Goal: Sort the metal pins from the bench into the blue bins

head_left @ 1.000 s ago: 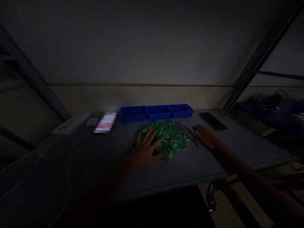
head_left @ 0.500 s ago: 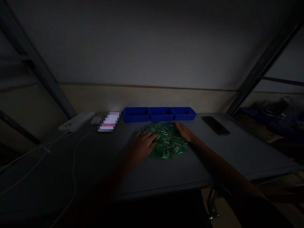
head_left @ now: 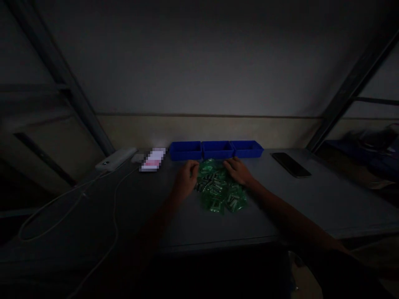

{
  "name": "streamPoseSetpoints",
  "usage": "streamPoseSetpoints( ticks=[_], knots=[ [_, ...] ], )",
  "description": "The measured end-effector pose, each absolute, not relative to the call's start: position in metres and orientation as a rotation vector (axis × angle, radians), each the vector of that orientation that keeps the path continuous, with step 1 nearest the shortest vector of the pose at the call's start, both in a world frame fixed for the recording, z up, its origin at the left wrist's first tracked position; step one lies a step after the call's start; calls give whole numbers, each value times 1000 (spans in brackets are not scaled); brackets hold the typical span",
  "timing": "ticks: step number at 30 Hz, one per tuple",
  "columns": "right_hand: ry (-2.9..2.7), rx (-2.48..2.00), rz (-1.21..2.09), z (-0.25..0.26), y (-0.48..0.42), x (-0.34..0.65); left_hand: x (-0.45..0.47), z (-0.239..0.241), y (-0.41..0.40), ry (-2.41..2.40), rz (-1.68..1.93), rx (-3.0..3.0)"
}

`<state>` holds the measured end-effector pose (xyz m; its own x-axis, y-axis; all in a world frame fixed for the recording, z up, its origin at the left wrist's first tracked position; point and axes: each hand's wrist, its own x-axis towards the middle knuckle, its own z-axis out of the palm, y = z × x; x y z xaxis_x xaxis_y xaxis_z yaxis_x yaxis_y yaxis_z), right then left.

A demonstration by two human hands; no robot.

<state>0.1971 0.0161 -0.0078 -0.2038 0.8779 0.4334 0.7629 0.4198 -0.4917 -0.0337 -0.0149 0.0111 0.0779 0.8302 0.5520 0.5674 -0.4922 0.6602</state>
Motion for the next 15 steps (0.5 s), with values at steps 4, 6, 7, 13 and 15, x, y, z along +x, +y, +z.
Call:
streamPoseSetpoints(
  ticks=[4, 6, 7, 13, 15],
  knots=[
    [-1932, -1349, 154, -12, 31, 204, -40, 10, 12, 1422, 1302, 1948],
    [-1972, -1273, 246, -13, 36, 204, -39, 8, 28, 1402, 1194, 1890],
    [-1994, -1238, 298, -13, 38, 203, -38, 7, 35, 1395, 1150, 1855],
    [-2066, -1132, 626, -7, 39, 189, -21, 1, 58, 1256, 1026, 1868],
    [-2060, -1139, 731, -3, 39, 186, -17, 2, 57, 1265, 971, 1939]
  ],
)
